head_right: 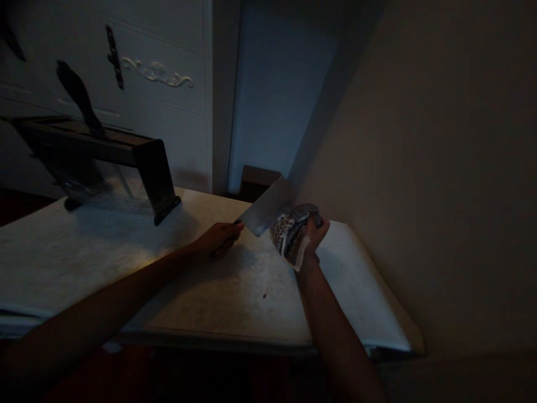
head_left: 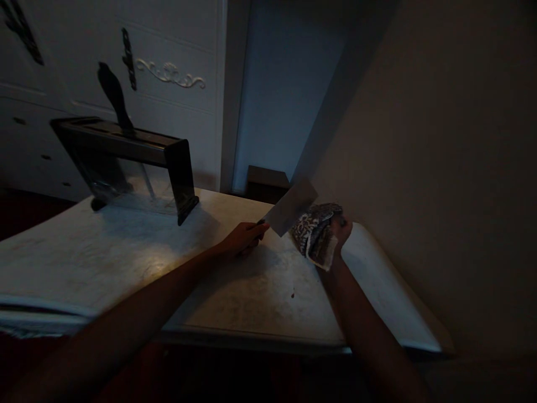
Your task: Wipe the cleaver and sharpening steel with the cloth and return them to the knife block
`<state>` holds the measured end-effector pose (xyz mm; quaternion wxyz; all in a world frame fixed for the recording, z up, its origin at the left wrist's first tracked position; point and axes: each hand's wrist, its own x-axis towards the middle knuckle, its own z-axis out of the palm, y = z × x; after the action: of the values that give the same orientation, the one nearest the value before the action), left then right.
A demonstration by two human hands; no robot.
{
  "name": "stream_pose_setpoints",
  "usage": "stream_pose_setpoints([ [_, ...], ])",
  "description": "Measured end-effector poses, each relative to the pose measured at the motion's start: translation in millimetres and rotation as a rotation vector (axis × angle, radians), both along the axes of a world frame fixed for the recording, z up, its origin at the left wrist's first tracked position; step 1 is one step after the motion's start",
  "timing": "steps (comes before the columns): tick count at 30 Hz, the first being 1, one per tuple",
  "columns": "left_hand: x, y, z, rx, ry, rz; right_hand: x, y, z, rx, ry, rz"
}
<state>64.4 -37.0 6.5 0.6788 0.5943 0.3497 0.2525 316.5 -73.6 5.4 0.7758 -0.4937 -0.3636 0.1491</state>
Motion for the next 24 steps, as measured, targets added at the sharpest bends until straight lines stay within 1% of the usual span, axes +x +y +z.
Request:
stream_pose_setpoints([
  [1,1,-1,-0.1,0.032,0.023,-0.001,-6,-1,3.2,0.032,-0.014,-0.148],
  [2,1,-1,0.2,0.065,0.046,-0.001,-13,-3,5.7,0.057,-0.041,-0.256],
  [3,2,-2,0.7,0.093,0.066,-0.002,-22,-5,7.3,0.062,-0.152,-0.345],
  [4,2,-3,1.2,0.112,0.083,-0.006,-32,-8,7.8,0.056,-0.286,-0.359],
  [6,3,-5,2.1,0.129,0.108,-0.009,-49,-14,5.7,0.091,-0.559,-0.278],
  [8,3,-6,2.4,0.138,0.119,-0.002,-62,-17,0.8,0.132,-0.806,-0.16],
  [10,3,-6,2.4,0.157,0.134,0.006,-69,-17,-4.3,0.138,-0.976,-0.072],
  [11,3,-6,2.6,0.166,0.142,0.007,-70,-15,-6.1,0.126,-1.021,-0.049],
  [13,3,-6,3.1,0.181,0.165,0.005,-69,-12,-7.0,0.098,-1.04,-0.048],
  [15,3,-6,3.6,0.201,0.185,-0.005,-65,-8,-3.8,0.079,-0.99,-0.104],
  [17,3,-5,3.3,0.219,0.191,-0.026,-58,-4,2.1,0.071,-0.892,-0.2],
  [20,3,-4,2.3,0.216,0.187,-0.061,-40,-1,10.6,0.04,-0.714,-0.37],
  [22,2,-4,2.1,0.203,0.194,-0.076,-23,1,12.5,0.011,-0.628,-0.469],
  [24,1,-5,2.8,0.193,0.193,-0.083,-5,3,10.6,-0.026,-0.54,-0.54],
])
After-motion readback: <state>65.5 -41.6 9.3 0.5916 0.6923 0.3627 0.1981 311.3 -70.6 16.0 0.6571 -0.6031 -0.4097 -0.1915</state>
